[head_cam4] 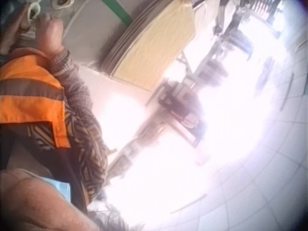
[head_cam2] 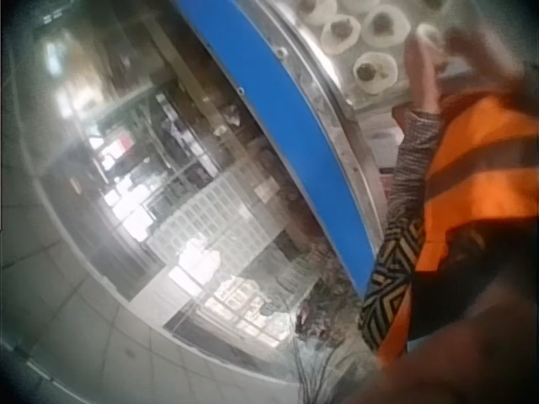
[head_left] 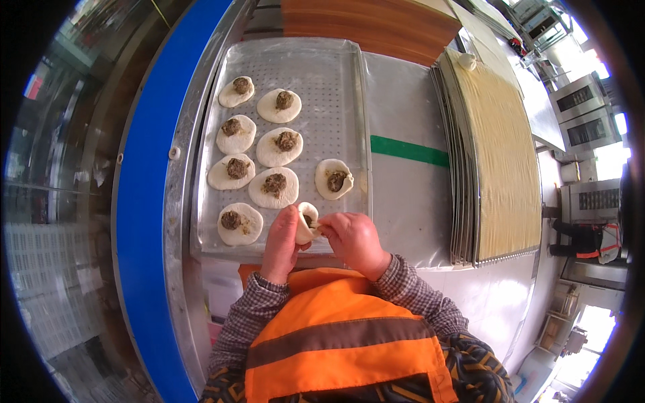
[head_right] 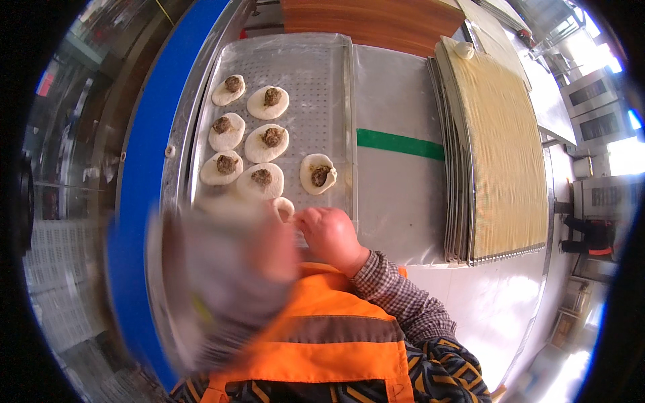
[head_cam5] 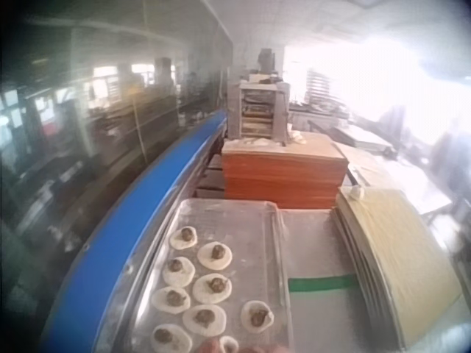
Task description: The person takes pre-filled dumpling wrappers from a conveyor belt and places them onto a metal tray. They then fold and seal each dumpling by hand before arranging them on the tray.
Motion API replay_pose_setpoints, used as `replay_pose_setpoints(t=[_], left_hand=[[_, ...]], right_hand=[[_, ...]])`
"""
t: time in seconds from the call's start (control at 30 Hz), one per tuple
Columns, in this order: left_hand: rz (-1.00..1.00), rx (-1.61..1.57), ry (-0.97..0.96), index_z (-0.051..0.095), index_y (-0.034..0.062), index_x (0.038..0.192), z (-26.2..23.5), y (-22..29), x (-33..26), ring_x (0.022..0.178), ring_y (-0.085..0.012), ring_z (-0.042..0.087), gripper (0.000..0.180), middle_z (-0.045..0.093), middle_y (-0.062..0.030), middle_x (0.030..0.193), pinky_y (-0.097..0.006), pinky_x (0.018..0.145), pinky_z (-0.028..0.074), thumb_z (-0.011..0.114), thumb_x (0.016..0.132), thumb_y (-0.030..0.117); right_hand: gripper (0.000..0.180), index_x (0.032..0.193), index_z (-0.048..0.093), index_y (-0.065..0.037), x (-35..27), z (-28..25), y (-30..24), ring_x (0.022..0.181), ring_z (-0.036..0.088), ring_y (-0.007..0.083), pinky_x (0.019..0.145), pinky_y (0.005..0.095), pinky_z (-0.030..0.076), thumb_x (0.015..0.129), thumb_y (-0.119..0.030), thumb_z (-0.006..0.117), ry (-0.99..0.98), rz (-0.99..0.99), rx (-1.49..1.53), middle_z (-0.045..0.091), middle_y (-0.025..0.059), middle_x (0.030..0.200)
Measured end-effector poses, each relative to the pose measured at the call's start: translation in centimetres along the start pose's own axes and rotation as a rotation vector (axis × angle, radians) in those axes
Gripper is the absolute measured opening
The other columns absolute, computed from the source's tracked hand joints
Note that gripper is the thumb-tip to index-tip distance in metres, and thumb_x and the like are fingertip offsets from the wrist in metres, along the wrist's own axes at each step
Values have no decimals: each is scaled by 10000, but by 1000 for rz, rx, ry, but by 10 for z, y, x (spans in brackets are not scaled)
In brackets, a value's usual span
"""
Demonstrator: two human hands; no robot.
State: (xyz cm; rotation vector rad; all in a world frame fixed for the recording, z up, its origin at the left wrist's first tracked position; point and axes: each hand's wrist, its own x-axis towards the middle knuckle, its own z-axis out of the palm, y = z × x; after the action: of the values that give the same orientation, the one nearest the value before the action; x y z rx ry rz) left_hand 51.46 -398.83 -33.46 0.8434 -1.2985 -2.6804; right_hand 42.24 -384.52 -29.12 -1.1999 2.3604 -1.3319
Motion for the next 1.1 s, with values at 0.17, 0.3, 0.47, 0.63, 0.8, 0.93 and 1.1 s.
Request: replay_pose_setpoints(t=[0.17,0.3,0.47,0.63,0.8,0.93,1.1], left_hand=[[30,177,85,597,78,1053,-2,2,0,585,-55,502,526,586,5,786,-189,434,354,373,1020,552],[-155,236,56,609,79,1038,-6,7,2,554,-60,500,620,583,6,743,-184,423,358,317,1001,624],[-12,342,-21,618,81,1088,-10,0,0,601,-43,520,680,607,14,797,-173,450,389,291,983,668],[276,659,-12,599,93,1174,-17,-4,0,679,-40,550,623,619,19,889,-175,509,426,346,990,632],[90,629,-22,590,90,1181,-16,0,-5,697,-51,564,514,610,13,886,-190,528,441,448,998,549],[310,585,-4,604,73,1134,-14,0,-10,702,-56,575,503,610,6,850,-198,531,448,464,997,536],[172,566,-94,597,66,1152,-19,2,-6,767,-67,579,492,619,-4,905,-202,589,461,515,982,521]], right_hand=[[153,904,647,-23,5,-3,-3,679,645,278,612,357,526,771,-7,720,-49,323,337,673,122,818],[156,954,645,-3,5,-4,-6,676,636,213,627,319,520,821,-47,713,-21,-5,103,672,111,818],[152,956,638,8,4,-2,-6,681,634,307,639,362,525,844,-89,674,-67,242,420,648,128,763],[169,982,657,5,6,-2,-2,712,644,161,660,294,532,824,-10,715,1,-139,-6,681,97,831],[164,953,663,-2,4,-1,-2,713,664,252,656,310,541,794,4,699,-121,390,410,681,126,847],[138,955,658,10,5,-3,-2,726,660,173,655,272,533,820,17,686,-106,105,182,682,88,841],[117,928,655,17,5,-5,-6,696,625,106,647,251,522,821,2,699,-22,-78,124,668,59,806]])
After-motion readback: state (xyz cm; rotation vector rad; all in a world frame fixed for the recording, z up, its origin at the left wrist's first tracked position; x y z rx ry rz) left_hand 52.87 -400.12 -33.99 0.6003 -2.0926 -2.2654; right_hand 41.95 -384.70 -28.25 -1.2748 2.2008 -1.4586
